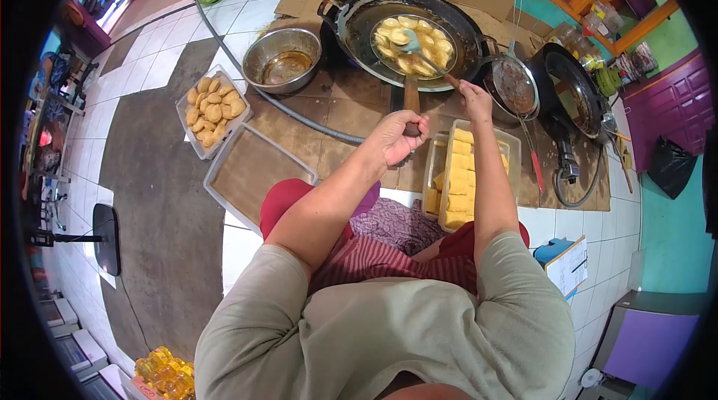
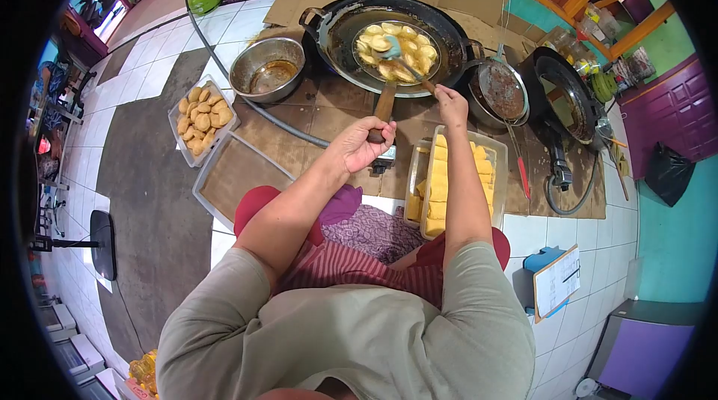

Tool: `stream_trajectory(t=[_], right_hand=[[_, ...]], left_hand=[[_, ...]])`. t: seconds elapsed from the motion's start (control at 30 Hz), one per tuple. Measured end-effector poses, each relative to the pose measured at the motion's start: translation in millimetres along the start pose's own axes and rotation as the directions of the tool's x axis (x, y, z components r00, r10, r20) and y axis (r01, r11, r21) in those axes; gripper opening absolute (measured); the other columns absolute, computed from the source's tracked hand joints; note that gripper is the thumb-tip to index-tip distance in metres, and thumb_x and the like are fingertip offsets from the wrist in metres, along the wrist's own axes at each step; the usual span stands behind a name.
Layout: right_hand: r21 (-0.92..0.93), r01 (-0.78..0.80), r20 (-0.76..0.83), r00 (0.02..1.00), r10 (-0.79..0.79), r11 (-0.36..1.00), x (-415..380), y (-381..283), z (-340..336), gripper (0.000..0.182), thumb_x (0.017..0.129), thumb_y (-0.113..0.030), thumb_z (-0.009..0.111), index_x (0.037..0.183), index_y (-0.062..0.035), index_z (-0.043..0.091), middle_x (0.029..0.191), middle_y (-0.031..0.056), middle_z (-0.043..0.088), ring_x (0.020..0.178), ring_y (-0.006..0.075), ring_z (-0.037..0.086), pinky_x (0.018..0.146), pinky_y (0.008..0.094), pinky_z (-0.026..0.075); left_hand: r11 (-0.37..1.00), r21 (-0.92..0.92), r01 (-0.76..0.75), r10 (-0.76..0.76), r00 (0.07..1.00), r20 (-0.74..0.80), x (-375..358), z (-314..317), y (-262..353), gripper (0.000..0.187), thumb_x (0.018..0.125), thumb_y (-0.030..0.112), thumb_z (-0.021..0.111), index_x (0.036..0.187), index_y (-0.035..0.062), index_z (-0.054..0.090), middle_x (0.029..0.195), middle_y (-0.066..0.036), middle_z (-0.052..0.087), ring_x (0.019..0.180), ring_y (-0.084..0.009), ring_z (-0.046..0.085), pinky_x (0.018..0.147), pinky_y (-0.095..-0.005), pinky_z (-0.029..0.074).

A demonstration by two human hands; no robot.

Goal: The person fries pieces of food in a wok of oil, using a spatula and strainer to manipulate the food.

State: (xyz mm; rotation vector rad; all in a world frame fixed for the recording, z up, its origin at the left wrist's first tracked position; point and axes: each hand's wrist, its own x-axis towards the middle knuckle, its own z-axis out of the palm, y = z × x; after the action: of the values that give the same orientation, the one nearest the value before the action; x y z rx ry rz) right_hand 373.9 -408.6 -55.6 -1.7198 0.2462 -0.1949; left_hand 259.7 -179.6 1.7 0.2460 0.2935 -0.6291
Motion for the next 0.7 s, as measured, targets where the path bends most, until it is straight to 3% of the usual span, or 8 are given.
stream_trajectory(t=[0.03,0.13,0.17,0.27,0.37,0.47,0.57,0.7], right_hand=[[-0.132,-0.021,0.015,1.000,0.023,0.991,6.2,1.3,-8.2,0.029,0.081,-0.024,0.062,0.103,-0.0056,0.067,0.080,0.0032,0.066,0.062,0.0109,0.057,0.057,0.0233,0.044],[-0.336,0.118,-0.095,0.983,-0.158,0.934,17.7,7.5,-8.5,0.031,0.081,-0.027,0.062,0.104,-0.0075,0.067,0.088,0.0089,0.068,0.076,0.0169,0.063,0.072,0.0281,0.047],[-0.405,0.083,-0.110,0.984,-0.139,0.911,19.5,8.7,-11.3,0.033,0.080,-0.030,0.062,0.105,-0.0096,0.067,0.094,0.0113,0.068,0.087,0.0212,0.064,0.079,0.0302,0.046],[-0.412,0.109,-0.111,0.979,-0.169,0.905,21.8,13.5,-11.9,0.033,0.080,-0.030,0.062,0.105,-0.0111,0.067,0.094,0.0114,0.068,0.086,0.0225,0.064,0.079,0.0308,0.046],[-0.496,0.151,-0.099,0.969,-0.228,0.855,13.1,6.9,-9.9,0.030,0.082,-0.026,0.062,0.106,-0.0086,0.067,0.086,0.0063,0.068,0.077,0.0131,0.061,0.070,0.0270,0.046],[-0.542,0.190,-0.013,0.972,-0.234,0.819,2.1,-2.4,-10.4,0.031,0.081,-0.031,0.060,0.106,-0.0137,0.066,0.095,0.0130,0.067,0.088,0.0265,0.064,0.080,0.0319,0.047],[-0.634,0.259,0.022,0.948,-0.318,0.728,-22.5,-24.8,-2.5,0.028,0.083,-0.027,0.059,0.107,-0.0157,0.065,0.092,0.0129,0.066,0.087,0.0290,0.063,0.077,0.0354,0.048],[-0.782,0.404,0.141,0.856,-0.497,0.475,-27.6,-30.5,2.4,0.027,0.085,-0.023,0.057,0.111,-0.0195,0.061,0.088,0.0128,0.062,0.083,0.0314,0.061,0.072,0.0414,0.048]], left_hand=[[1.000,-0.002,-0.001,0.001,1.000,-0.005,0.4,-0.4,0.2,0.022,0.076,-0.010,0.052,0.094,-0.0092,0.041,0.089,-0.014,0.052,0.069,-0.0150,0.054,0.060,-0.0208,0.051],[1.000,-0.006,0.004,-0.004,1.000,0.004,0.4,0.9,0.0,0.022,0.076,-0.010,0.052,0.095,-0.0097,0.041,0.089,-0.014,0.052,0.070,-0.0152,0.054,0.060,-0.0205,0.051],[1.000,-0.012,0.002,-0.002,1.000,-0.013,0.6,2.1,-0.2,0.020,0.076,-0.010,0.052,0.093,-0.0089,0.042,0.088,-0.015,0.051,0.071,-0.0159,0.054,0.060,-0.0217,0.051],[1.000,-0.022,-0.004,0.003,0.999,-0.045,-1.0,6.6,-0.8,0.015,0.077,-0.010,0.050,0.090,-0.0075,0.043,0.087,-0.015,0.051,0.072,-0.0175,0.053,0.060,-0.0241,0.051],[1.000,-0.011,-0.007,0.007,0.999,-0.040,-3.0,8.9,-0.1,0.015,0.077,-0.010,0.049,0.091,-0.0076,0.043,0.087,-0.015,0.050,0.073,-0.0176,0.053,0.060,-0.0241,0.051],[1.000,0.001,-0.009,0.009,0.999,-0.035,-2.8,9.0,1.0,0.015,0.077,-0.010,0.049,0.091,-0.0077,0.043,0.087,-0.015,0.050,0.072,-0.0176,0.053,0.060,-0.0242,0.051],[1.000,0.001,-0.016,0.016,0.999,-0.038,-2.2,7.0,1.2,0.014,0.078,-0.009,0.049,0.090,-0.0077,0.043,0.086,-0.015,0.051,0.072,-0.0177,0.053,0.060,-0.0243,0.051],[1.000,0.009,-0.025,0.026,0.998,-0.065,-4.4,11.8,-0.9,0.013,0.078,-0.009,0.050,0.090,-0.0076,0.044,0.085,-0.015,0.052,0.072,-0.0178,0.054,0.060,-0.0245,0.051]])
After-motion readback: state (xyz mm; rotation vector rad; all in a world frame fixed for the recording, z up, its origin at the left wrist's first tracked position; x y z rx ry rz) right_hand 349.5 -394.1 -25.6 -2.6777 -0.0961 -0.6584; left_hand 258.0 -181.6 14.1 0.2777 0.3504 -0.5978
